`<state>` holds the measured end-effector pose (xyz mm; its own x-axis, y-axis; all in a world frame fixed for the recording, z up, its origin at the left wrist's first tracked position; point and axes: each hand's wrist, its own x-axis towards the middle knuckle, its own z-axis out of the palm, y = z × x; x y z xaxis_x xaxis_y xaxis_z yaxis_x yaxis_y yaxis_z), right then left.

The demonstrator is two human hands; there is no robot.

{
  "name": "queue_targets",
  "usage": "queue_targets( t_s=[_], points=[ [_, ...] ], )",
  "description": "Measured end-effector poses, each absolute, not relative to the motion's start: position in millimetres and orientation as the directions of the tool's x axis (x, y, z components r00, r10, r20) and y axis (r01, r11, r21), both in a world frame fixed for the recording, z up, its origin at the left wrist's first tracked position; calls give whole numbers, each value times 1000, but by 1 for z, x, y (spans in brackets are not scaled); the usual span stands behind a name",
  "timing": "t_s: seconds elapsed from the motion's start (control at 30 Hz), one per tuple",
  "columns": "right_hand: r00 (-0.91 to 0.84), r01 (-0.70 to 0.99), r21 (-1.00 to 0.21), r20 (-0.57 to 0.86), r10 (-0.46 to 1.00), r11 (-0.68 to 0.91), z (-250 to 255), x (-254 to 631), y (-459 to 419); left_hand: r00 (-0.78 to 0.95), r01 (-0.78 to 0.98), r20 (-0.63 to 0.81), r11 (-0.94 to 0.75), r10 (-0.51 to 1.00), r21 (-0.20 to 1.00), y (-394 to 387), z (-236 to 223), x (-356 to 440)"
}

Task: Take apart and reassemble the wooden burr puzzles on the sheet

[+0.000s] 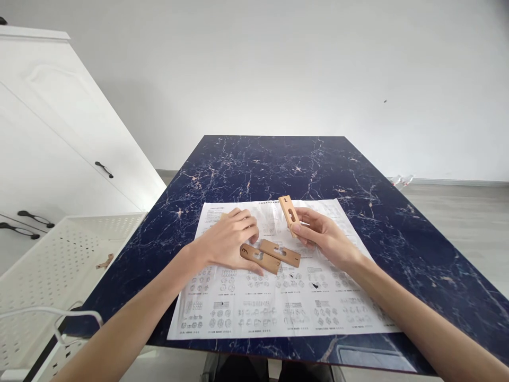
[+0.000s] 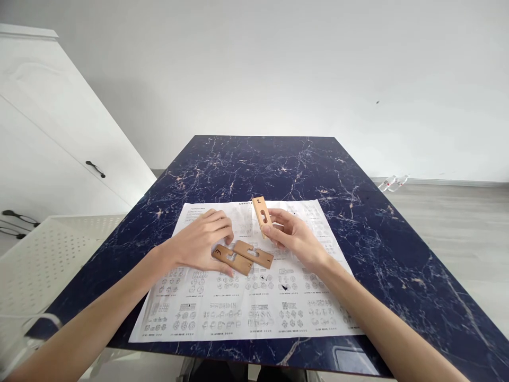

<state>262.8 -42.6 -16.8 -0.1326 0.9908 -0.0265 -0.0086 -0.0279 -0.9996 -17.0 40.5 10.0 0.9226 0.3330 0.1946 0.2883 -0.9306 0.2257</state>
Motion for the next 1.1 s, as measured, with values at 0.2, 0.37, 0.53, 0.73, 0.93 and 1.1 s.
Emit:
queue_targets(
  t_s=[0.2,0.37,0.53,0.73,0.93,1.1],
  points=[
    [-152,-10,-1000,-22,988,-24,-19,264,-42,922,253,231,-936,310,245,44,6,-17],
    [-157,-28,-999,-17,987,-22,-18,264,-42,904,228,248,-885,347,405,35,9,-13],
    [-124,-69,-998,11,992,2,-14,260,-44,777,286,101,-491,621,823,24,14,-8],
    [-71,6,-995,94,993,95,-13,251,-44,735,144,-8,-144,678,979,17,12,2],
    [-76,58,-983,172,982,177,-22,246,-46,766,122,-58,-56,641,991,11,13,6],
    [-50,172,-962,207,977,212,-24,249,-46,729,149,-85,-36,679,988,9,7,9]
  ],
)
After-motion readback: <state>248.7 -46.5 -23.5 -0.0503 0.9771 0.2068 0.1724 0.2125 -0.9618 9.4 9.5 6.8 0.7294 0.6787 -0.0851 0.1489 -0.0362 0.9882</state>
